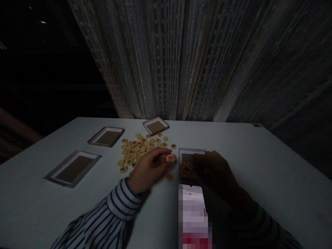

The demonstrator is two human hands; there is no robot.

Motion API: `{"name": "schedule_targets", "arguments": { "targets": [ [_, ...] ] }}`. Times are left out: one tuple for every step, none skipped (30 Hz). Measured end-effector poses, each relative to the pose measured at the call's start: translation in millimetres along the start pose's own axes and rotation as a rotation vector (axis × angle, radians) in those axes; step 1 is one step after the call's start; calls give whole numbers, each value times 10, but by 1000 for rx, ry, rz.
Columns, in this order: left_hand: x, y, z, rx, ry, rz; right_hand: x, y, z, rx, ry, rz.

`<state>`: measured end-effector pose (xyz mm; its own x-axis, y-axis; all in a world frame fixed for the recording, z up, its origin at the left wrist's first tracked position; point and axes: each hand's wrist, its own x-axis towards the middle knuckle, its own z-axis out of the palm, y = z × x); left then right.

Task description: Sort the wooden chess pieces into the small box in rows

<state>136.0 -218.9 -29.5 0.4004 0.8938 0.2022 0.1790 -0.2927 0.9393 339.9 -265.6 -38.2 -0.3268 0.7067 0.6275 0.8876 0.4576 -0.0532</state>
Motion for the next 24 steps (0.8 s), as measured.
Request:
{"name": "schedule_targets", "arguments": {
  "targets": [
    [14,9,29,10,-1,1,3,6,-6,-4,8,2],
    [28,15,55,16,-1,3,6,12,-11,-7,20,2],
    [42,20,80,18,1,7,8,16,-16,-10,34,2],
    [57,22,102,16,7,13,9,20,-20,-15,43,2],
    [73,24,123,14,14,18,9,24,-24,-21,49,4],
    [91,25,143,12,22,17,9,28,-29,-26,54,3],
    [112,26,163,9,29,13,9,33,-34,-29,57,0],
    [135,27,185,4,31,4,8,40,-38,-34,60,-3],
    [161,28,209,-2,34,-6,8,47,-43,-39,59,-4],
    [189,30,237,-13,39,-13,6,56,-47,-44,56,-1],
    [218,33,269,-29,46,-19,5,66,-50,-51,56,6],
    [246,37,305,-51,57,-25,3,78,-51,-55,62,15],
    [272,43,344,-78,79,-30,0,91,-51,-56,72,27],
    [293,48,386,-107,96,-45,-4,104,-48,-54,87,38],
    [308,51,427,-136,114,-69,-8,118,-45,-50,99,45],
    [317,50,467,-170,130,-93,-12,132,-41,-47,112,50],
    [318,44,504,-209,142,-116,-16,144,-37,-49,119,53],
    [313,31,537,-249,153,-136,-20,154,-33,-55,122,57],
    [303,9,567,-291,160,-152,-23,162,-31,-62,121,62],
    [289,-19,593,-335,165,-167,-25,168,-29,-68,121,68],
    [273,-52,615,-377,167,-182,-26,171,-27,-73,121,70],
    [257,-87,633,-418,169,-199,-26,172,-25,-75,119,70],
    [243,-120,647,-454,170,-214,-26,172,-22,-75,115,68],
    [230,-149,657,-482,172,-225,-26,171,-18,-73,112,65]
  ]
}}
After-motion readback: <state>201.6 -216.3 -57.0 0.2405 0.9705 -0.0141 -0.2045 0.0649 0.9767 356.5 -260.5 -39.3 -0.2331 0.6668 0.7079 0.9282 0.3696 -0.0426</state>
